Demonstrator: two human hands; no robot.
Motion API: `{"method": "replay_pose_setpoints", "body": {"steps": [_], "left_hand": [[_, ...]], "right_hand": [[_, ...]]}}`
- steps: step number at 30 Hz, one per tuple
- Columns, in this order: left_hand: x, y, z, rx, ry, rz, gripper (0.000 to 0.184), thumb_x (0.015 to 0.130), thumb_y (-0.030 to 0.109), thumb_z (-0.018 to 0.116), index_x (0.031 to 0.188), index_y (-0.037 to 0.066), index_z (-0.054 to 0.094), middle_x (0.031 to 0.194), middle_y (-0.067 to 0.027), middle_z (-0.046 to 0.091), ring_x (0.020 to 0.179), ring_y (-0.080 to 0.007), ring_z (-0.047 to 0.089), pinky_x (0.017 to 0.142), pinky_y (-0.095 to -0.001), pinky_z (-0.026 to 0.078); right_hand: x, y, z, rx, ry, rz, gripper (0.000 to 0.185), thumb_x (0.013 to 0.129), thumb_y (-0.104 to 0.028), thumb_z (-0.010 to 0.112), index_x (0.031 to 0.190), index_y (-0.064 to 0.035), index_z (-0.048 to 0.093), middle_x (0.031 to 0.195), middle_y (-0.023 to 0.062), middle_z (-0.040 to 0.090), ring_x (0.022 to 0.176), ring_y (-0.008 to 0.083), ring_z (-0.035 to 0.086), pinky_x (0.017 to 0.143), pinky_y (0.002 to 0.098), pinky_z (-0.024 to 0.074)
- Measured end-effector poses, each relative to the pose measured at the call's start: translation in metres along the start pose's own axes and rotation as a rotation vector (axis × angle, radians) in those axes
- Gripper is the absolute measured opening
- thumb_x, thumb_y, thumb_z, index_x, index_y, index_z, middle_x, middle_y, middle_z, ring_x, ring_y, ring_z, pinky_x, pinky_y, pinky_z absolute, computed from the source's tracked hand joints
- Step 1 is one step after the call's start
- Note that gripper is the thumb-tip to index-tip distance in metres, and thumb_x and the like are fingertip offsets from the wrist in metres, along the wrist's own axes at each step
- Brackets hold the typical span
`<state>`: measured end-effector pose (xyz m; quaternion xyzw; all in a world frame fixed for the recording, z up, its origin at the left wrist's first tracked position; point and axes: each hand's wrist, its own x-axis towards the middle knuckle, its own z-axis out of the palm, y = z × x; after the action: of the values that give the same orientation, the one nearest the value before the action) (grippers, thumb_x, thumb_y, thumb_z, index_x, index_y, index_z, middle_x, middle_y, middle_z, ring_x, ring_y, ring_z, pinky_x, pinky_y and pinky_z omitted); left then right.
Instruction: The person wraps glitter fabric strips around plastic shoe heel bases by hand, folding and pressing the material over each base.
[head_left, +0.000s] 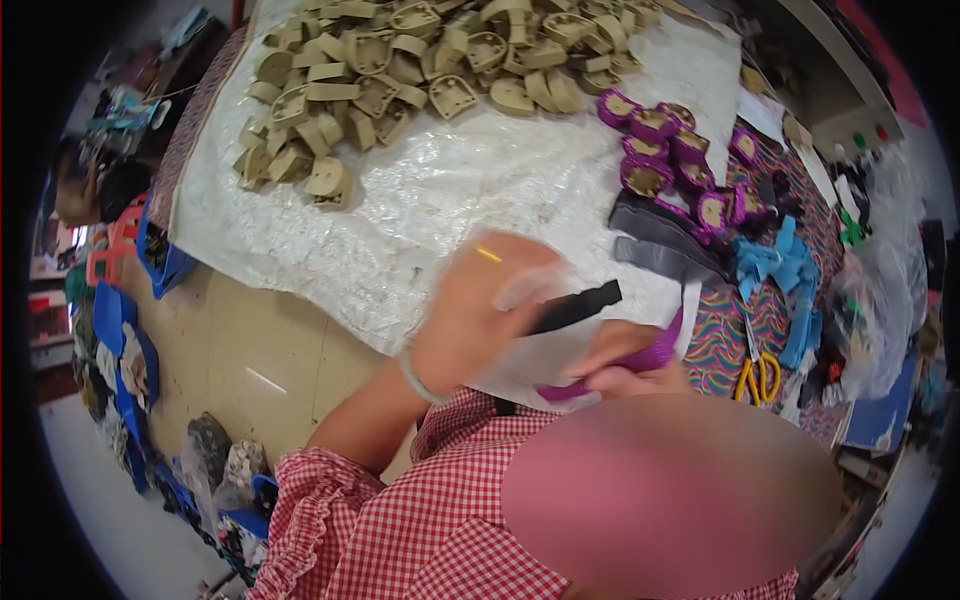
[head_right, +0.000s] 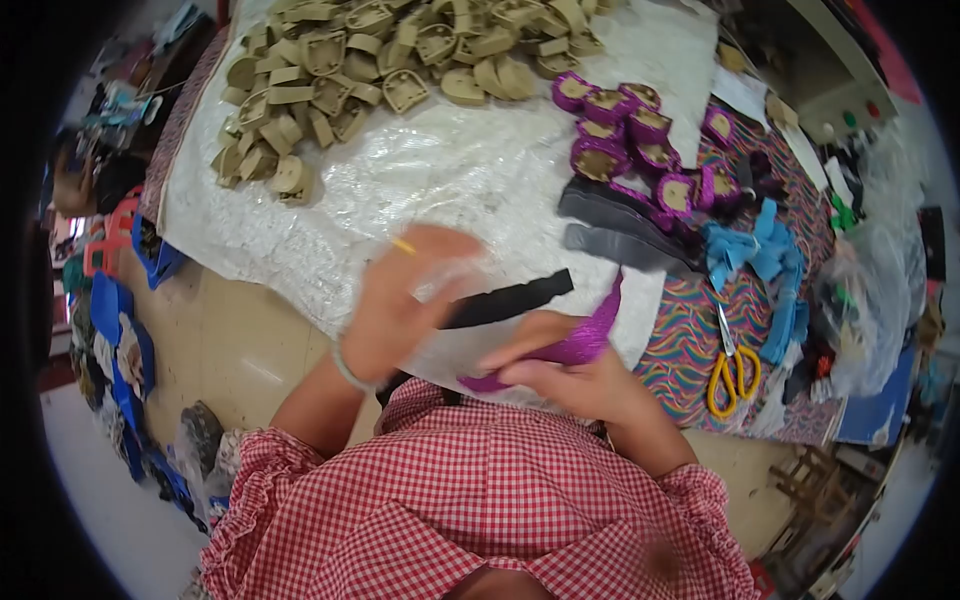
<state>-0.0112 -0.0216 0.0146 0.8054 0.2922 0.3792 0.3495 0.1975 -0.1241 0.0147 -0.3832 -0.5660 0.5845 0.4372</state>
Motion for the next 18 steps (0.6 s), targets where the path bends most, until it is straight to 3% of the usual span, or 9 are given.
{"method": "replay_pose_setpoints", "body": {"steps": [2, 3, 5, 7, 8, 11, 14, 17, 18], "left_hand": [[-0.002, -0.04, -0.045, 0.455, 0.267, -0.102, 0.026, 0.077, -0.002, 0.066, 0.102, 0.001, 0.06, 0.105, -0.0132, 0.061, 0.101, -0.0299, 0.057, 0.089, -0.0372, 0.044], [-0.006, -0.073, -0.072, 0.665, 0.363, -0.108, 0.03, 0.075, 0.006, 0.071, 0.103, 0.003, 0.06, 0.105, -0.0144, 0.06, 0.101, -0.032, 0.055, 0.089, -0.0394, 0.044], [-0.004, -0.092, -0.113, 0.852, 0.458, -0.329, 0.035, 0.075, 0.012, 0.074, 0.105, 0.002, 0.058, 0.107, -0.0165, 0.057, 0.101, -0.033, 0.054, 0.089, -0.0398, 0.044], [-0.007, -0.12, -0.12, 0.818, 0.422, -0.354, 0.04, 0.074, 0.014, 0.076, 0.107, 0.0, 0.057, 0.108, -0.0171, 0.056, 0.101, -0.0332, 0.053, 0.089, -0.0395, 0.043], [-0.01, -0.129, -0.121, 0.8, 0.404, -0.365, 0.042, 0.074, 0.016, 0.077, 0.108, 0.0, 0.057, 0.108, -0.0174, 0.055, 0.101, -0.0333, 0.053, 0.089, -0.0393, 0.043], [-0.013, -0.132, -0.123, 0.674, 0.471, -0.377, 0.046, 0.074, 0.015, 0.077, 0.11, -0.003, 0.055, 0.107, -0.017, 0.054, 0.1, -0.0333, 0.053, 0.089, -0.038, 0.043], [-0.017, -0.117, -0.116, 0.738, 0.53, -0.255, 0.055, 0.076, 0.011, 0.075, 0.123, -0.001, 0.048, 0.106, -0.0145, 0.054, 0.098, -0.03, 0.053, 0.088, -0.0385, 0.044], [-0.038, -0.083, -0.074, 0.073, 0.57, -0.243, 0.059, 0.085, 0.01, 0.064, 0.136, 0.0, 0.036, 0.118, -0.0137, 0.051, 0.107, -0.0244, 0.053, 0.094, -0.0357, 0.043], [-0.03, -0.061, -0.06, -0.34, 0.57, -0.4, 0.06, 0.088, 0.013, 0.059, 0.139, 0.001, 0.03, 0.124, -0.0127, 0.048, 0.112, -0.0235, 0.052, 0.096, -0.0365, 0.042]], "right_hand": [[-0.006, 0.006, -0.018, 0.2, 0.058, -0.11, 0.021, 0.074, -0.001, 0.071, 0.094, -0.0012, 0.063, 0.084, 0.0132, 0.062, 0.066, 0.0174, 0.059, 0.061, 0.0298, 0.0486], [-0.01, 0.012, -0.02, 0.335, 0.132, -0.178, 0.02, 0.072, 0.0, 0.072, 0.09, -0.0016, 0.063, 0.082, 0.013, 0.061, 0.063, 0.0161, 0.058, 0.056, 0.0274, 0.0475], [-0.003, -0.004, -0.008, 0.529, 0.251, -0.18, 0.019, 0.071, -0.001, 0.074, 0.085, -0.0022, 0.061, 0.077, 0.0106, 0.059, 0.064, 0.0166, 0.058, 0.055, 0.0266, 0.0461], [-0.001, -0.008, -0.005, 0.51, 0.321, -0.197, 0.02, 0.071, -0.002, 0.074, 0.087, -0.0016, 0.062, 0.078, 0.0111, 0.059, 0.067, 0.0177, 0.059, 0.059, 0.0282, 0.0475], [-0.003, -0.004, -0.013, 0.164, 0.273, -0.206, 0.018, 0.077, -0.006, 0.07, 0.092, -0.0008, 0.063, 0.082, 0.0126, 0.058, 0.071, 0.0192, 0.06, 0.064, 0.0302, 0.0495], [0.008, -0.012, -0.004, 0.201, 0.273, -0.207, 0.017, 0.082, -0.01, 0.066, 0.095, -0.0001, 0.063, 0.085, 0.0131, 0.058, 0.071, 0.0193, 0.06, 0.063, 0.0295, 0.0499], [0.006, -0.008, -0.007, 0.159, 0.332, -0.212, 0.016, 0.084, -0.011, 0.063, 0.096, 0.0006, 0.063, 0.086, 0.0133, 0.058, 0.071, 0.0197, 0.06, 0.064, 0.0305, 0.0508], [0.006, -0.001, -0.012, 0.106, 0.528, -0.215, 0.013, 0.087, -0.004, 0.058, 0.099, 0.0005, 0.06, 0.089, 0.0097, 0.056, 0.076, 0.0166, 0.058, 0.069, 0.0288, 0.0494], [0.015, -0.002, -0.006, 0.085, 0.645, -0.203, 0.013, 0.088, -0.003, 0.056, 0.1, 0.0003, 0.059, 0.09, 0.0085, 0.055, 0.077, 0.0153, 0.057, 0.07, 0.0278, 0.0485]]}}
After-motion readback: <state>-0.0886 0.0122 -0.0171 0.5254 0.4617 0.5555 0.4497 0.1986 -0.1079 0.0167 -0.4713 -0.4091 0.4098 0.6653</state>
